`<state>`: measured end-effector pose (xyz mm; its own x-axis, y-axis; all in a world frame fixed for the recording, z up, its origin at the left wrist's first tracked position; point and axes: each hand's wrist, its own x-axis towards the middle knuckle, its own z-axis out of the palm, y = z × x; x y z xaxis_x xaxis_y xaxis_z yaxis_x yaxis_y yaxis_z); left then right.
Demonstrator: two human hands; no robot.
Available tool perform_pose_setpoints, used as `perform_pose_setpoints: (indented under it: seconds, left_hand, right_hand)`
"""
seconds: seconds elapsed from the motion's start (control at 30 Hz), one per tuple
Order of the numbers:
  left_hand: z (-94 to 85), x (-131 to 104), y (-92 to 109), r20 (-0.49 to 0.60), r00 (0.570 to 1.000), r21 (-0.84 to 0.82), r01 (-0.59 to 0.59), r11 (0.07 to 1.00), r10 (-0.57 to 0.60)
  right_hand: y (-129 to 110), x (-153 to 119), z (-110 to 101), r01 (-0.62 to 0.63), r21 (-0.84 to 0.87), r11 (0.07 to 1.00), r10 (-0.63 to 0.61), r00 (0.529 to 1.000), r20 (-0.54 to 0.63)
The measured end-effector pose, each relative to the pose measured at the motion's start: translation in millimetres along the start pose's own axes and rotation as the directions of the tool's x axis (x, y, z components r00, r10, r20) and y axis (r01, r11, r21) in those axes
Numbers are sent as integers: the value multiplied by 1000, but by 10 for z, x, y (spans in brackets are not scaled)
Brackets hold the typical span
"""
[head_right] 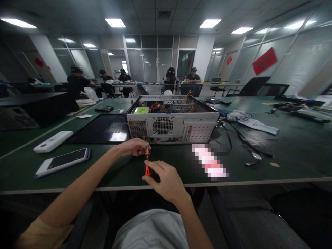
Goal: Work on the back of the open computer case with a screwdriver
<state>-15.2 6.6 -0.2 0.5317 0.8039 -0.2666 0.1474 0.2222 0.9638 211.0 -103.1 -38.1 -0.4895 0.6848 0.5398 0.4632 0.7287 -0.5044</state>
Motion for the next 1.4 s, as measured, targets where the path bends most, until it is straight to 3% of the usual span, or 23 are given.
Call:
perform_pose_setpoints:
  seconds: [0.23,0.43,0.73,0.87,1.4]
  left_hand:
    - [-97,-102,15,180,979,115,71,991,-91]
    - [-298,-353,58,373,904,265,111,958,-208]
    - [-492,-544,14,292,913,265,209,941,-285]
    - [-543,-532,-24,334,910,242,168,956,-245]
    - [-556,-510,-55,330,919,230,143,963,-216]
  right_hand:
    - [-25,18,3,-8,41,999,8,1000,8]
    - [-212,122,146,-9,42,999,7,999,51]
    - [-415,355,439,-35,-62,997,42,993,112]
    - [-415,382,472,-39,-72,997,46,993,111]
    - [-399,363,504,-46,-93,995,57,991,118]
